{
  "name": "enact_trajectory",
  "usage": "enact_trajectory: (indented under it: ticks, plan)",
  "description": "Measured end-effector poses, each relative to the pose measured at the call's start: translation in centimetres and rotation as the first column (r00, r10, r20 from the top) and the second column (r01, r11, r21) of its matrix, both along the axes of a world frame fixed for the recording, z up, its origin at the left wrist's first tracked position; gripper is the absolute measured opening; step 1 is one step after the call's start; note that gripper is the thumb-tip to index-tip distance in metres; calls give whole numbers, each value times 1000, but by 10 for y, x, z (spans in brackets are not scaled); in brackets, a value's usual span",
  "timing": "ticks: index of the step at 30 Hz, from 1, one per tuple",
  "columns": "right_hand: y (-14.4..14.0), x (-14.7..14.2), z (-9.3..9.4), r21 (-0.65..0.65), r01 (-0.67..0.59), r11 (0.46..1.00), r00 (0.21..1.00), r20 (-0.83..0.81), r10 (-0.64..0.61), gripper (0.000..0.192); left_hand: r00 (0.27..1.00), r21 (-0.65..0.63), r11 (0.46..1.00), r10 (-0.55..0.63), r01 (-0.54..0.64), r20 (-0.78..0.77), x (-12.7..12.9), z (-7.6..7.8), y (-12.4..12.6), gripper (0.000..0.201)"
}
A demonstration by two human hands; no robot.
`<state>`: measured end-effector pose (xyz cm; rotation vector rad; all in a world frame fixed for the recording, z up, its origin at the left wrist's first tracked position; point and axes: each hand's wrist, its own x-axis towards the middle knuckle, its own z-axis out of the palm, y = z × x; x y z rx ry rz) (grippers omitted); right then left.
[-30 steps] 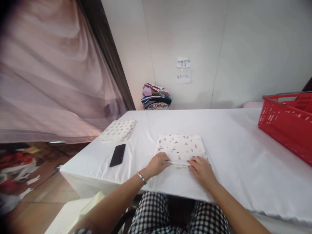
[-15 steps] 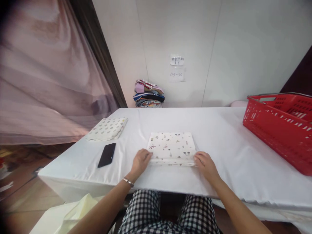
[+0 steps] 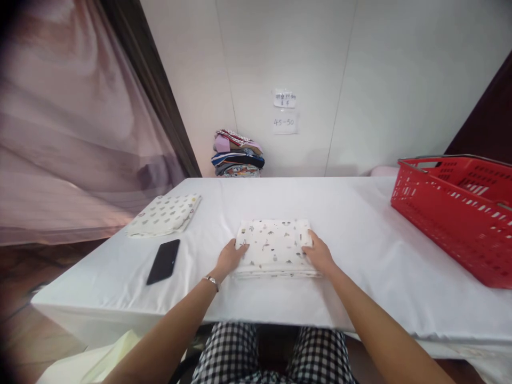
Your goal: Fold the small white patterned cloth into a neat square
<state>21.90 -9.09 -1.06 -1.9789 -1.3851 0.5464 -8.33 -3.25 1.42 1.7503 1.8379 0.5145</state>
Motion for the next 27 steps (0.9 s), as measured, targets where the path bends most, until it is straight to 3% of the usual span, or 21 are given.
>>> enact_trajectory:
  ticks: [5, 8, 13, 16, 18, 20, 22, 25, 27]
  plan:
    - [32, 7, 3, 244, 28, 969, 997, -73, -11, 63, 998, 204, 979, -1, -12, 62, 5, 20, 31, 38]
    - [58, 8, 5, 290, 40, 956, 999, -11, -38, 59, 998, 183, 981, 63, -65, 18, 10, 22, 50, 44]
    - [67, 13, -7, 78, -6, 997, 994, 110, -3, 36, 992, 80, 988, 129, -129, -2, 7, -2, 53, 53]
    - [53, 17, -18, 131, -9, 991, 999, 40, 3, 42, 987, 141, 982, 112, -128, 119, -1, -18, 43, 47]
    - [41, 17, -22, 233, 19, 972, 999, 27, -26, 44, 969, 236, 962, 84, -140, 234, -7, -26, 35, 43]
    - [31, 12, -22, 394, -12, 919, 994, 103, -32, 41, 968, 407, 906, 9, -114, 252, -8, -30, 24, 39]
    - [24, -1, -16, 521, -146, 841, 973, 230, 27, 34, 985, 598, 801, -108, 8, 131, -4, -31, 14, 32]
    - [21, -28, -1, 505, -401, 764, 895, 393, 209, 26, 953, 697, 659, -271, 284, -132, 10, -26, 2, 25]
    - [23, -44, 7, 425, -521, 740, 830, 455, 323, 24, 910, 657, 635, -346, 407, -230, 19, -23, -3, 20]
